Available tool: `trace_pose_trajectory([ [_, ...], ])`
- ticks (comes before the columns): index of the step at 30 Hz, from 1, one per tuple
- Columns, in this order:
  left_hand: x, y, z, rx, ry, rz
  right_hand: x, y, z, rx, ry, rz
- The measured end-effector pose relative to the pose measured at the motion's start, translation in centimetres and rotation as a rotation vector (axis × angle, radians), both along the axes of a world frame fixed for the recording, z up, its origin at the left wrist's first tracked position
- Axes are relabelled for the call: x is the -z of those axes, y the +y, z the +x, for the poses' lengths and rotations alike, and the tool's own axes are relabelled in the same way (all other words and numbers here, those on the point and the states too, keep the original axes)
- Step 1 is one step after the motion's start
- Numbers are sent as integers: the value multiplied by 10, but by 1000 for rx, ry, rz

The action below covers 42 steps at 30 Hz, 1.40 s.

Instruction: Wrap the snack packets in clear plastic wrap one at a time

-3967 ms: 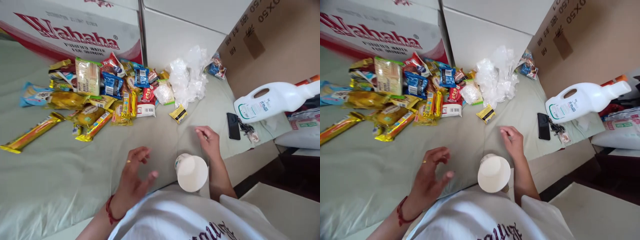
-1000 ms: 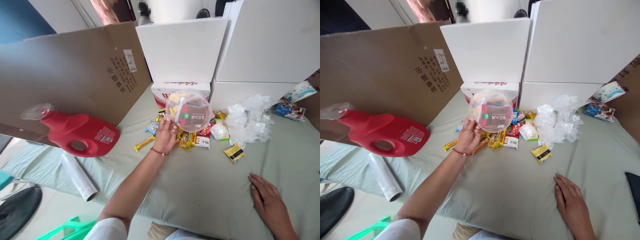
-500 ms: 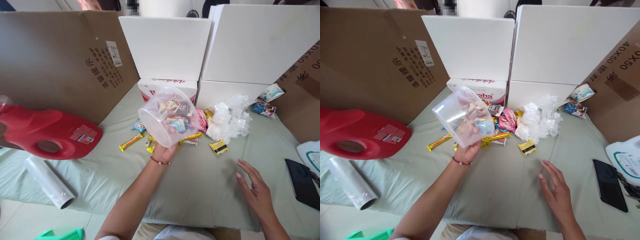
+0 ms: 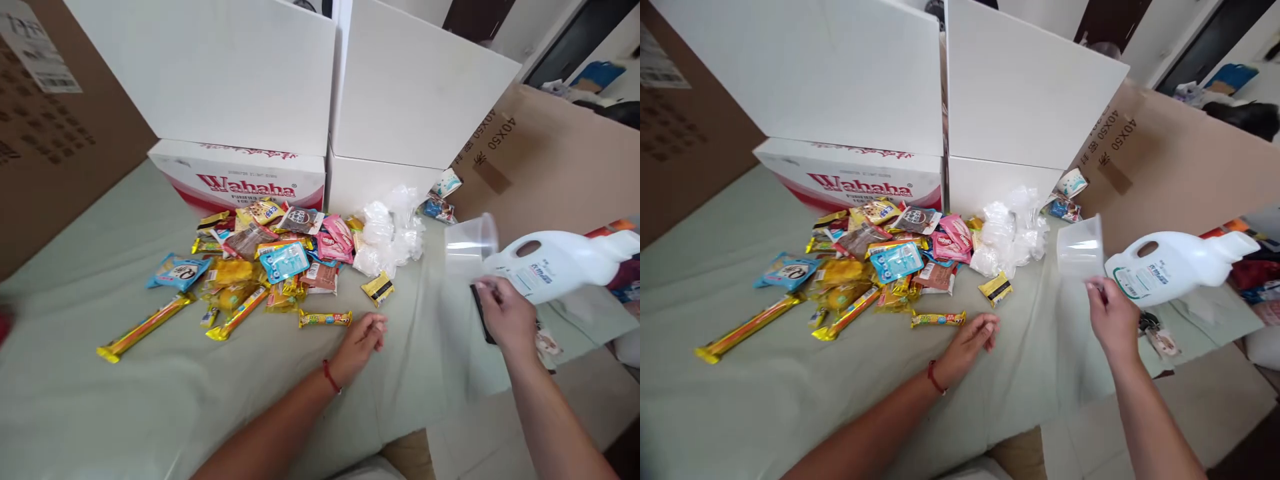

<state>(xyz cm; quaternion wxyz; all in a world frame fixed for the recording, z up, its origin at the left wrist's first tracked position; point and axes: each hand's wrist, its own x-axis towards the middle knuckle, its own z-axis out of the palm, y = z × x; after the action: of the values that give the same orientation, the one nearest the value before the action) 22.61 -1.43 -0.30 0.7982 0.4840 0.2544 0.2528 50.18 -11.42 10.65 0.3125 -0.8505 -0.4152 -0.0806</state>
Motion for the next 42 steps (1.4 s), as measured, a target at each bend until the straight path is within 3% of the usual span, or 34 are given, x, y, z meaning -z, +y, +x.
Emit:
trace_pose_trajectory([
  [3,10,1,-1,52,80,152,13,46,65,67,-188,-491],
  [6,13,-2,-3,80,115,266,33,97,102,54,-254,-649],
  [14,19,-2,-6,93,116,429,58,210,172,76,-267,-539],
  [18,13,2,-7,143,144,437,62,243,197,65,-225,-452],
  [22,10,4,-6,161,154,406,60,257,201,54,-175,-334],
  [27,13,3,-4,152,94,298,53,227,164,56,-163,-90],
  [30,13,3,-4,155,76,217,50,189,118,10,-68,50],
  [32,12,2,-3,146,71,177,48,163,78,-116,67,116],
  [35,14,2,0,134,61,144,48,139,13,-469,114,21],
  [38,17,1,2,127,43,123,54,140,-39,-782,-103,-200],
  [42,22,-1,4,114,20,137,60,165,-68,-766,-227,-295],
])
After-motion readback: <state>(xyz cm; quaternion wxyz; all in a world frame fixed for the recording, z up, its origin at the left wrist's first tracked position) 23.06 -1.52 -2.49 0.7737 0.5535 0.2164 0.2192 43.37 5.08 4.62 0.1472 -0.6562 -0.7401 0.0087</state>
